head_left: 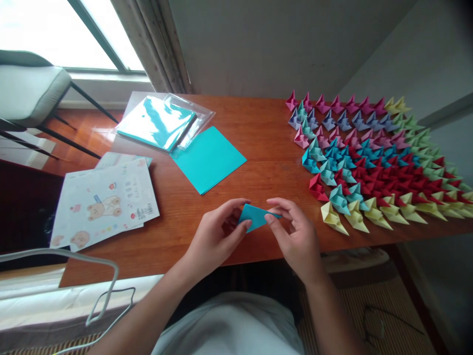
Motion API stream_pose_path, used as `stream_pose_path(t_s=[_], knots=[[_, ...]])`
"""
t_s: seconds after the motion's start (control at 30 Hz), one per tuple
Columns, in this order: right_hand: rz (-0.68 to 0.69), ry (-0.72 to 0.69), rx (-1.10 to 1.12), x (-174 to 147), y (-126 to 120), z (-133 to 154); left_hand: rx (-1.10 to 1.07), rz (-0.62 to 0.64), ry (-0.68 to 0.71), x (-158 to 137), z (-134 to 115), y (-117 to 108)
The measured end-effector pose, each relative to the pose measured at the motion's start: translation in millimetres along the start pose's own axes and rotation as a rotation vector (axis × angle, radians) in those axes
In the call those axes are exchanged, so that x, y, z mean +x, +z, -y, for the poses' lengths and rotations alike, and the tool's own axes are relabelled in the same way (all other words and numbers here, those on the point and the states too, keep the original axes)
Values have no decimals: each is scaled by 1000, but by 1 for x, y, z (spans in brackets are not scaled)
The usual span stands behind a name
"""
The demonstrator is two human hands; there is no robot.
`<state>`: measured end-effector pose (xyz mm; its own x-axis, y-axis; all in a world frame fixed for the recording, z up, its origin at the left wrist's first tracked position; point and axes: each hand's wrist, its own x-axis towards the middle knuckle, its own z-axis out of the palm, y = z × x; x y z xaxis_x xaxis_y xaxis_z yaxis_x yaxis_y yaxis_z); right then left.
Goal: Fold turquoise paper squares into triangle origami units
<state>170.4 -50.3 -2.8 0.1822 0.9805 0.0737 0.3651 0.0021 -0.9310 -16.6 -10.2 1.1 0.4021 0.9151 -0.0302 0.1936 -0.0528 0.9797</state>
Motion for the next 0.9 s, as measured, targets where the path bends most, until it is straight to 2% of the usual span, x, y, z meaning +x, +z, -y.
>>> stream_pose_path(t_s=[0.1,0.2,0.33,0.53,0.77,0.9], knots=[[27,126,150,0,-1,5,-218,3,-79,2,-1,1],[-15,199,285,0,0,5,-278,-22,-89,3,-3,3],[-59,160,226,-1,1,1,-206,-5,-63,1,-6,3],[71,40,33,-1,-7,3,-143,19,-112,1,-2,1],[-15,175,205,-5,0,7,-299,-68,-188,5,-3,6],[89,204,284,-6,7,9,-308,-170,-174,5,-6,5]])
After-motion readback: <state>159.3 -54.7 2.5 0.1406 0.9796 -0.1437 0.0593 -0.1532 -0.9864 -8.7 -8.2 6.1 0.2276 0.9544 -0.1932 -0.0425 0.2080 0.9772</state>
